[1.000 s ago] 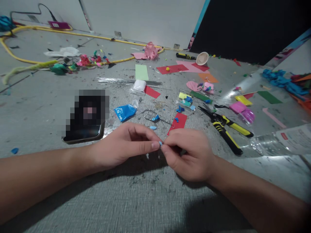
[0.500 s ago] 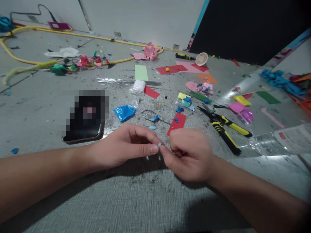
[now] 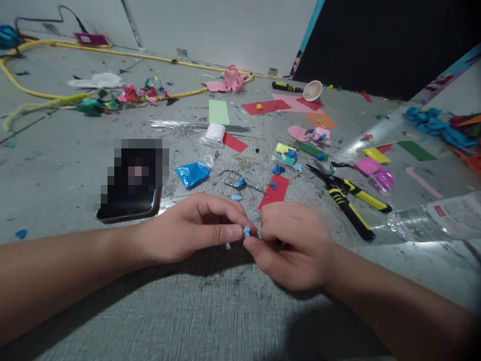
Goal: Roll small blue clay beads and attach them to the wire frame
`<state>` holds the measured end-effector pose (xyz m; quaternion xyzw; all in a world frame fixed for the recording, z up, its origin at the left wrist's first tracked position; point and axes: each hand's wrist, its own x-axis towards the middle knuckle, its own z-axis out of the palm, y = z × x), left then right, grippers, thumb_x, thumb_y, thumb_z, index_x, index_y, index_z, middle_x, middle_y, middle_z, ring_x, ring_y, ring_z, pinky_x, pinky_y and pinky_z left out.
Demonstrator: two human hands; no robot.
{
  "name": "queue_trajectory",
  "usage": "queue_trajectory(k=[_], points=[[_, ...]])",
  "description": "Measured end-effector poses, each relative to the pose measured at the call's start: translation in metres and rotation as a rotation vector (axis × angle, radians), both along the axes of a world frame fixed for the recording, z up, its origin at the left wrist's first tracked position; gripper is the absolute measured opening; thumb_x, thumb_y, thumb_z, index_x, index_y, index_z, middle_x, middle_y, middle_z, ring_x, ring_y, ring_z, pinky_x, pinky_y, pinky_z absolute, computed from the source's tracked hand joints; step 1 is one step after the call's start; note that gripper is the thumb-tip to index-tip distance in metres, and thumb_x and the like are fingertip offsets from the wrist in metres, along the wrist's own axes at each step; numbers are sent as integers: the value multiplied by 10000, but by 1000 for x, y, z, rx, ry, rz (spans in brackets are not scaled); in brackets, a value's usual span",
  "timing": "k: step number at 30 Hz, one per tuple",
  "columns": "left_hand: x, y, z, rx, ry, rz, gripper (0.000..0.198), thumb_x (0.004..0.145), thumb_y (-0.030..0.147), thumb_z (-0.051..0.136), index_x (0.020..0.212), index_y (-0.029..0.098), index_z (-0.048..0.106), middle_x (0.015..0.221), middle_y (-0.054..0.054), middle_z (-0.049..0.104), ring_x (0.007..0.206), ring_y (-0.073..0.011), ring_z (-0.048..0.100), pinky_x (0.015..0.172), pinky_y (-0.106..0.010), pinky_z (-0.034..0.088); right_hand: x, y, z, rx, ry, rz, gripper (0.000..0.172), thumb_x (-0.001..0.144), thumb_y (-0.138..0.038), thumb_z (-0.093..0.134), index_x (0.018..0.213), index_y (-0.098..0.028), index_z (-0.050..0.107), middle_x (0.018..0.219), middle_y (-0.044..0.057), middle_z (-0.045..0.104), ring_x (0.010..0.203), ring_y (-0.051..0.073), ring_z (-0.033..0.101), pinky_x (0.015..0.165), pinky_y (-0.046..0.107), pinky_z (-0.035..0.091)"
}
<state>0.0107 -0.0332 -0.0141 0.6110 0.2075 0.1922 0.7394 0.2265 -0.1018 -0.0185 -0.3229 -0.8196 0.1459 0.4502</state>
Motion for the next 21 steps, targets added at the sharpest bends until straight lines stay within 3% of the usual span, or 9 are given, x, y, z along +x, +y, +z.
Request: queue_trajectory(k=[8, 17, 19, 21], points=[[0, 0, 2, 46, -15, -31, 129, 956, 299, 829, 987, 179, 866, 950, -72, 788, 915, -199, 737, 872, -317, 600, -1, 0, -1, 12, -2, -18, 384, 969, -163, 608, 659, -242, 396, 555, -69, 411, 523, 102, 384, 523, 273, 321], [0, 0, 3, 14, -38, -54, 170, 946, 337, 846, 936, 168, 843, 935, -76, 779, 894, -198, 740, 852, -316, 609, 6, 7, -1, -42, 63, 100, 353, 973, -299, 677, 688, -221, 483, 583, -66, 481, 530, 84, 444, 528, 251, 333], [1, -2, 4, 53, -25, -26, 132, 931, 300, 860, 919, 170, 838, 909, -66, 774, 865, -186, 729, 825, -301, 603, 11, 12, -2, -90, 70, 24, 322, 991, -279, 640, 698, -215, 522, 586, -62, 496, 523, 85, 433, 522, 252, 323], [2, -3, 6, 124, -22, -14, 71, 912, 232, 867, 905, 170, 834, 883, -55, 763, 831, -173, 720, 788, -283, 595, 14, 19, -5, -134, 98, -143, 367, 1002, -250, 606, 655, -219, 491, 563, -63, 453, 523, 94, 415, 531, 259, 326]])
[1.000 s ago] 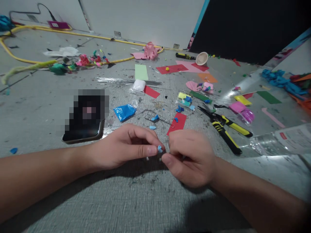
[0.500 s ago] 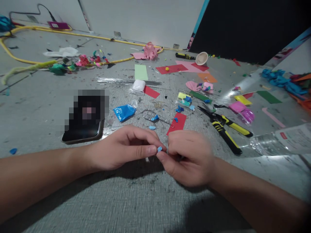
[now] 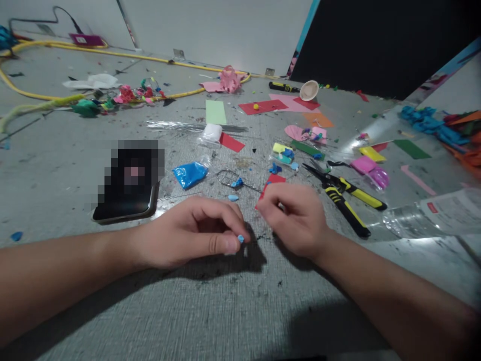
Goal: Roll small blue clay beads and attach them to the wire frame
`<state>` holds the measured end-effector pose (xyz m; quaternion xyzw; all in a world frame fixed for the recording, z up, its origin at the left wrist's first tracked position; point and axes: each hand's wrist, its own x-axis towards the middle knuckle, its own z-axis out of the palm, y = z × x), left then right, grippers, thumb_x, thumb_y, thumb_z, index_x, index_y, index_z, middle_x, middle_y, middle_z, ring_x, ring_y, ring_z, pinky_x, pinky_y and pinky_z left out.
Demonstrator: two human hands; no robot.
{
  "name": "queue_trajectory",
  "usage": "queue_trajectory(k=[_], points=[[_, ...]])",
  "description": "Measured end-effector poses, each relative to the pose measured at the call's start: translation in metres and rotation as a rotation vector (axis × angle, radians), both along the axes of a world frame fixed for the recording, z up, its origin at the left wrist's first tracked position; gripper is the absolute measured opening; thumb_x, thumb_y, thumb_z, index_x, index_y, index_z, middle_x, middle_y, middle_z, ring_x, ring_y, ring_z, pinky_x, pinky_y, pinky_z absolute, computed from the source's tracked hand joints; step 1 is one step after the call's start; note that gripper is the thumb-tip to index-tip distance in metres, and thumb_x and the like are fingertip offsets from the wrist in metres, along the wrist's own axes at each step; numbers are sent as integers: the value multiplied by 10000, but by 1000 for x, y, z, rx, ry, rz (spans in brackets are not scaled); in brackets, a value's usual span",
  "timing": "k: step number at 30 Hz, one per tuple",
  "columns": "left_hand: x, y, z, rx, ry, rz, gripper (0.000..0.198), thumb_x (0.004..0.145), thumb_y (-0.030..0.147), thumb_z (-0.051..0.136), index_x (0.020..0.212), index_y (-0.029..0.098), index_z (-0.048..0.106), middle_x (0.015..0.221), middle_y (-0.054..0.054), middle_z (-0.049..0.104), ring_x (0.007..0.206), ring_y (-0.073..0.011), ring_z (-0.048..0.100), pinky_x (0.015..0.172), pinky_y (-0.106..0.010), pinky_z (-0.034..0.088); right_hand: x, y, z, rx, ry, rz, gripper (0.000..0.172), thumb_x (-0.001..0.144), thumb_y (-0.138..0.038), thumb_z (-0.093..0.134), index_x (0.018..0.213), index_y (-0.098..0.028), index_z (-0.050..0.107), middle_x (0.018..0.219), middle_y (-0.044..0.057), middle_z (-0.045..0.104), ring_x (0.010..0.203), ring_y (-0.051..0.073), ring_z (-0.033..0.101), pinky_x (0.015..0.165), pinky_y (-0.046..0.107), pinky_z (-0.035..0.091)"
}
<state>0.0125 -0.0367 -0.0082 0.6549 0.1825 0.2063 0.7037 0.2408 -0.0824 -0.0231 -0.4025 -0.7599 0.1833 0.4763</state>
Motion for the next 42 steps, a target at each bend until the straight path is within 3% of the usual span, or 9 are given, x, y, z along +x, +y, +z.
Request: queue_trajectory(k=[3, 7, 11, 15, 20, 27, 37, 42], points=[[1, -1, 1, 153, 25, -8, 7, 917, 172, 834, 921, 171, 829, 880, -54, 755, 817, -176, 725, 764, -280, 588, 4, 12, -8, -80, 11, -146, 357, 986, -259, 619, 652, -218, 501, 553, -69, 428, 529, 102, 404, 546, 263, 336], [1, 2, -4, 511, 115, -54, 66, 985, 205, 759, 1000, 194, 822, 942, -68, 776, 880, -186, 740, 810, -267, 572, 5, 21, -18, -197, -225, -132, 52, 929, -223, 683, 901, -181, 696, 742, -13, 630, 698, 148, 570, 668, 283, 430], [-1, 5, -14, 847, 264, -25, 144, 1027, 218, 681, 995, 189, 818, 963, -79, 770, 865, -191, 720, 793, -267, 537, 1, 23, -21, -207, -423, -78, 155, 987, -258, 677, 1057, -151, 765, 946, 75, 703, 844, 202, 614, 785, 343, 470], [-1, 6, -19, 984, 366, -6, 171, 1024, 201, 660, 1015, 186, 830, 981, -89, 771, 864, -219, 710, 781, -304, 520, -5, 26, -22, -172, -463, -55, 198, 1035, -256, 637, 1032, -133, 792, 982, 107, 716, 935, 238, 643, 850, 374, 494], [-1, 7, -16, 975, 380, 43, 236, 1037, 357, 667, 1112, 178, 801, 1044, -113, 754, 955, -258, 708, 827, -347, 530, -8, 29, -23, -158, -497, -43, 229, 1068, -217, 575, 983, -123, 765, 973, 116, 717, 949, 258, 642, 858, 389, 491], [2, 7, -6, 887, 548, 403, 246, 999, 390, 656, 1042, 157, 723, 873, -64, 689, 815, -230, 642, 697, -326, 464, -3, 20, -13, -118, -394, 40, 216, 1107, -241, 516, 970, -166, 665, 944, 80, 671, 939, 233, 604, 851, 363, 468], [1, 3, -4, 709, 449, 366, 245, 1011, 356, 621, 961, 184, 788, 843, -20, 786, 745, -176, 700, 670, -284, 503, -3, 8, -13, -40, -212, 110, 97, 1044, -180, 603, 985, -151, 675, 865, 41, 621, 822, 184, 575, 773, 321, 460], [2, 3, -5, 687, 382, 306, 243, 999, 311, 645, 1121, 166, 798, 929, -31, 819, 781, -174, 736, 686, -278, 538, -3, 6, -13, -52, -206, 124, 138, 1043, -151, 580, 935, -151, 667, 866, 47, 635, 817, 174, 588, 758, 305, 467]])
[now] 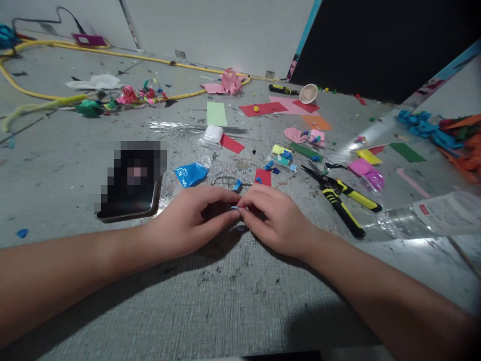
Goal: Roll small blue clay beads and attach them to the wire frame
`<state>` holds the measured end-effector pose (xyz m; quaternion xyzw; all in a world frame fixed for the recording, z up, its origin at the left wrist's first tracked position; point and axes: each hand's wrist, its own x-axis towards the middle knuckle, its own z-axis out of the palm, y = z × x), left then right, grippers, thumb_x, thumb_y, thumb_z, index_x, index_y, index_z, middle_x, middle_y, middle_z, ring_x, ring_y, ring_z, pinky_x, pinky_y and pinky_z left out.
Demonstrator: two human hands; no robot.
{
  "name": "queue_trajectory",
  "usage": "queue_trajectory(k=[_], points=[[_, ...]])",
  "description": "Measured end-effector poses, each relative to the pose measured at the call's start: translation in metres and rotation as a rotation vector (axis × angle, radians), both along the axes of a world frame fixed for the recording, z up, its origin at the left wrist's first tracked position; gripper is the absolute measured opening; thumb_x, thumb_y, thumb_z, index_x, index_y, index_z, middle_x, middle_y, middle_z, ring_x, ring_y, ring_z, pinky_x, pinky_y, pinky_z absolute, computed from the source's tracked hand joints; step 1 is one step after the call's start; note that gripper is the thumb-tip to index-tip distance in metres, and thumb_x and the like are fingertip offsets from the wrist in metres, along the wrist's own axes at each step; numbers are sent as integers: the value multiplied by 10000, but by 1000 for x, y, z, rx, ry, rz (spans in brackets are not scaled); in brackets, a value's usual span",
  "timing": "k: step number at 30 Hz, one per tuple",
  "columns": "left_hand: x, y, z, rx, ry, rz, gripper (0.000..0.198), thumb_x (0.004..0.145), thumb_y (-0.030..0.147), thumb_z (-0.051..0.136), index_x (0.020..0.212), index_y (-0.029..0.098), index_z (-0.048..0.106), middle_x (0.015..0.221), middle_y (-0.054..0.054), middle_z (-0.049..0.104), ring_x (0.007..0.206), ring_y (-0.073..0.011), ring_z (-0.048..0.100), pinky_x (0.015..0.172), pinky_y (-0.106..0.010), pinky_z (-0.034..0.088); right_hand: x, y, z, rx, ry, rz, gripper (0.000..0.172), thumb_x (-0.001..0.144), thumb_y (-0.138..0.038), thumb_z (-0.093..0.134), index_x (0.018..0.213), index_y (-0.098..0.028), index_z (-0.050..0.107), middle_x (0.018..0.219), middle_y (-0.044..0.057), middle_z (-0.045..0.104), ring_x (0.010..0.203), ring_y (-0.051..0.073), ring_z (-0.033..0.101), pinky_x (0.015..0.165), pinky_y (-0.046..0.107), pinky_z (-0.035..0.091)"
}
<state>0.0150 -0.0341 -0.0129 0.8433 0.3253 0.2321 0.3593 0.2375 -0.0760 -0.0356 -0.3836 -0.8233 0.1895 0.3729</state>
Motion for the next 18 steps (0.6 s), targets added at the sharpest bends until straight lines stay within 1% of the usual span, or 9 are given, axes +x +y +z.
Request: queue_trajectory(k=[2, 5, 7, 10, 11, 13, 14, 16, 18], points=[[0, 0, -1, -40, -37, -21, 226, 988, 300, 676, 1123, 173, 805, 937, -25, 834, 790, -168, 749, 702, -267, 553, -1, -2, 1, -7, -9, 16, 149, 1042, -149, 573, 929, -145, 671, 871, 53, 639, 813, 173, 592, 745, 304, 470], [-1, -1, -3, -65, -96, 9, 165, 984, 284, 691, 1025, 189, 820, 939, -18, 850, 845, -168, 768, 774, -264, 571, -2, -4, 3, -1, -23, 10, 158, 1045, -153, 564, 940, -148, 682, 869, 54, 643, 807, 178, 593, 733, 312, 469], [-1, 0, -5, -76, -91, 57, 162, 984, 284, 687, 964, 187, 816, 906, -21, 845, 818, -170, 761, 753, -267, 567, -2, -5, 4, 21, 33, -81, 144, 1042, -160, 577, 937, -171, 675, 848, 37, 639, 791, 173, 587, 730, 314, 463], [-2, 0, -5, -69, -34, 90, 179, 979, 296, 669, 926, 177, 791, 863, -33, 825, 760, -179, 745, 692, -280, 555, 0, -5, 2, 10, 307, -309, 142, 1067, -210, 568, 939, -211, 630, 786, -12, 584, 715, 149, 546, 693, 304, 445], [-2, 0, -4, -48, -10, 79, 188, 983, 300, 656, 925, 176, 784, 857, -36, 819, 753, -183, 743, 683, -285, 550, 1, -4, 1, -15, 406, -346, 167, 1087, -239, 538, 935, -222, 605, 761, -28, 548, 677, 142, 516, 667, 302, 432], [-2, -1, -3, 29, 36, 48, 197, 993, 303, 637, 943, 176, 779, 856, -39, 812, 756, -191, 741, 682, -294, 541, 2, -3, -1, -57, 478, -336, 235, 1115, -280, 485, 899, -234, 565, 732, -41, 505, 645, 138, 487, 642, 304, 415], [-1, -1, -2, 75, 58, 36, 195, 995, 298, 632, 957, 175, 780, 860, -39, 810, 761, -193, 741, 684, -295, 536, 2, -2, -2, -68, 457, -314, 248, 1118, -288, 480, 890, -234, 562, 730, -40, 516, 649, 138, 500, 646, 306, 419], [-1, 0, -2, 158, 85, 21, 189, 995, 275, 628, 982, 171, 785, 872, -41, 810, 776, -195, 743, 694, -295, 531, 0, -1, -2, -73, 360, -280, 223, 1101, -274, 521, 897, -225, 594, 757, -26, 585, 686, 139, 557, 670, 306, 441], [-1, 1, -4, 209, 90, 1, 195, 995, 245, 623, 998, 163, 799, 900, -50, 818, 800, -197, 751, 714, -297, 536, -2, -2, -1, -62, 271, -263, 151, 1060, -227, 595, 917, -214, 644, 806, -8, 659, 732, 140, 609, 688, 298, 466]])
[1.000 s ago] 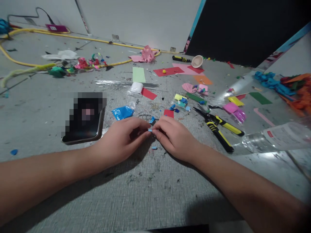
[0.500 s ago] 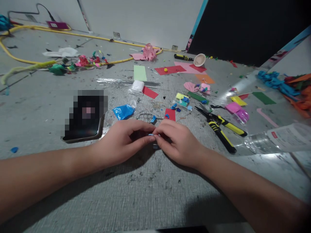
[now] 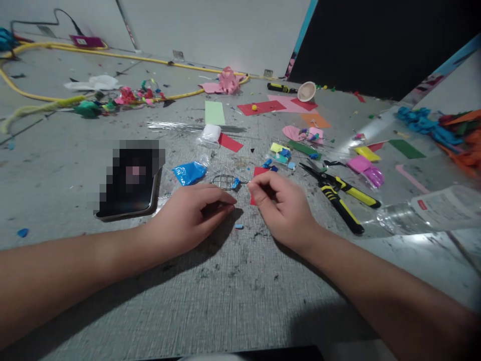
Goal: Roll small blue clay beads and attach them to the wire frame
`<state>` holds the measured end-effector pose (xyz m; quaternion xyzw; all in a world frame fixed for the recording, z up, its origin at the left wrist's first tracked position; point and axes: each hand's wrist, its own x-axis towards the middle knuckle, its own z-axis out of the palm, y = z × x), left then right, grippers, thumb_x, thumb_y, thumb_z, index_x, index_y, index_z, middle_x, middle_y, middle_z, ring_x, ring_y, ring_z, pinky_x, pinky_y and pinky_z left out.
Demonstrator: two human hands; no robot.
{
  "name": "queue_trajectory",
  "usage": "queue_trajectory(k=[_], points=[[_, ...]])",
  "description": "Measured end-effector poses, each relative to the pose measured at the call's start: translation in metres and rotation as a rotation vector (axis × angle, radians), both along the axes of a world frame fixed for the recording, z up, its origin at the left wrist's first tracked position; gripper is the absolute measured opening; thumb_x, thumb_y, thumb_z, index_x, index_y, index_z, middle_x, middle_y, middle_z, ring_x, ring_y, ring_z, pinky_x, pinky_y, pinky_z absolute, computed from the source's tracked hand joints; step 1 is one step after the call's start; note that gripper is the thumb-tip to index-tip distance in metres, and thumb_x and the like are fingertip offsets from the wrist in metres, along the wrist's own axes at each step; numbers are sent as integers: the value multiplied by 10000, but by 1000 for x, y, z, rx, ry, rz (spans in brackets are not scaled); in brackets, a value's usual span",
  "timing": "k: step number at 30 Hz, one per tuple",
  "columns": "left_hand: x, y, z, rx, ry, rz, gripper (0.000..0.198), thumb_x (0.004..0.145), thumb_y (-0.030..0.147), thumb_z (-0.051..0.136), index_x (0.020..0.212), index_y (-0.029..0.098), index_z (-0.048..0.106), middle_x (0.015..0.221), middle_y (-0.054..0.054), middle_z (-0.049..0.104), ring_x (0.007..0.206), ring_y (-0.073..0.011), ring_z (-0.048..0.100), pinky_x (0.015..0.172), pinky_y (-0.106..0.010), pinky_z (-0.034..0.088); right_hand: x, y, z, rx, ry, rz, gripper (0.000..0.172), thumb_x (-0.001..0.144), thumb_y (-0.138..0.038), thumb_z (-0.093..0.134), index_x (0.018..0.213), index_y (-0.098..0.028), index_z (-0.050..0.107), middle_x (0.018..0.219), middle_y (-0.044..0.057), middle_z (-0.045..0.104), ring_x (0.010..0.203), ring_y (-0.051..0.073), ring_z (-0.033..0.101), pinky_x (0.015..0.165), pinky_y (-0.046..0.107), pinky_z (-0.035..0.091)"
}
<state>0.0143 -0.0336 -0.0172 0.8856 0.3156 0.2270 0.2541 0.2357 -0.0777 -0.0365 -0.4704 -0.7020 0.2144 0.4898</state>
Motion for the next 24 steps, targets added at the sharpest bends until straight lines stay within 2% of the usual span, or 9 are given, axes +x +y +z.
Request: queue_trajectory(k=[6, 11, 16, 19, 22, 24], points=[[-1, 3, -10, 79, 5, -44, 249, 1028, 243, 614, 1061, 150, 842, 1082, -107, 838, 960, -242, 773, 829, -344, 578, -3, -2, 3, -84, -42, 24, 88, 974, -180, 733, 893, -208, 711, 809, -6, 731, 707, 134, 647, 619, 263, 480], [1, 1, -7, 67, 11, -13, 235, 1019, 296, 647, 1085, 160, 827, 1126, -113, 804, 1012, -255, 750, 855, -368, 582, -2, -1, 2, -113, -51, 38, 121, 1019, -208, 691, 902, -200, 720, 797, -5, 730, 702, 133, 662, 656, 281, 504], [1, -4, 3, 23, -116, 40, 183, 1013, 241, 637, 1044, 157, 796, 936, -50, 782, 836, -169, 710, 757, -286, 544, -2, -3, -1, -116, 32, 95, 192, 1104, -253, 542, 1058, -193, 718, 890, 21, 753, 708, 126, 684, 653, 276, 547], [1, -9, 7, -149, -231, 92, 170, 1004, 225, 648, 1058, 158, 795, 883, -33, 795, 760, -143, 698, 676, -246, 530, -3, -6, 0, -92, 34, 92, 168, 1092, -238, 555, 1114, -198, 716, 913, 26, 760, 713, 127, 692, 641, 271, 548], [2, -11, 9, -428, -326, 71, 154, 991, 222, 653, 1021, 166, 793, 795, -5, 779, 635, -116, 650, 580, -216, 514, -5, -10, 4, -41, -26, 78, 71, 1050, -223, 644, 1046, -211, 713, 890, 18, 763, 746, 141, 693, 656, 275, 536], [3, -10, 10, -555, -352, 44, 143, 978, 214, 654, 955, 167, 787, 696, 21, 724, 560, -97, 588, 514, -198, 470, -6, -11, 7, 19, -56, 114, 70, 1039, -232, 688, 973, -216, 704, 855, 8, 753, 756, 143, 683, 674, 274, 535]])
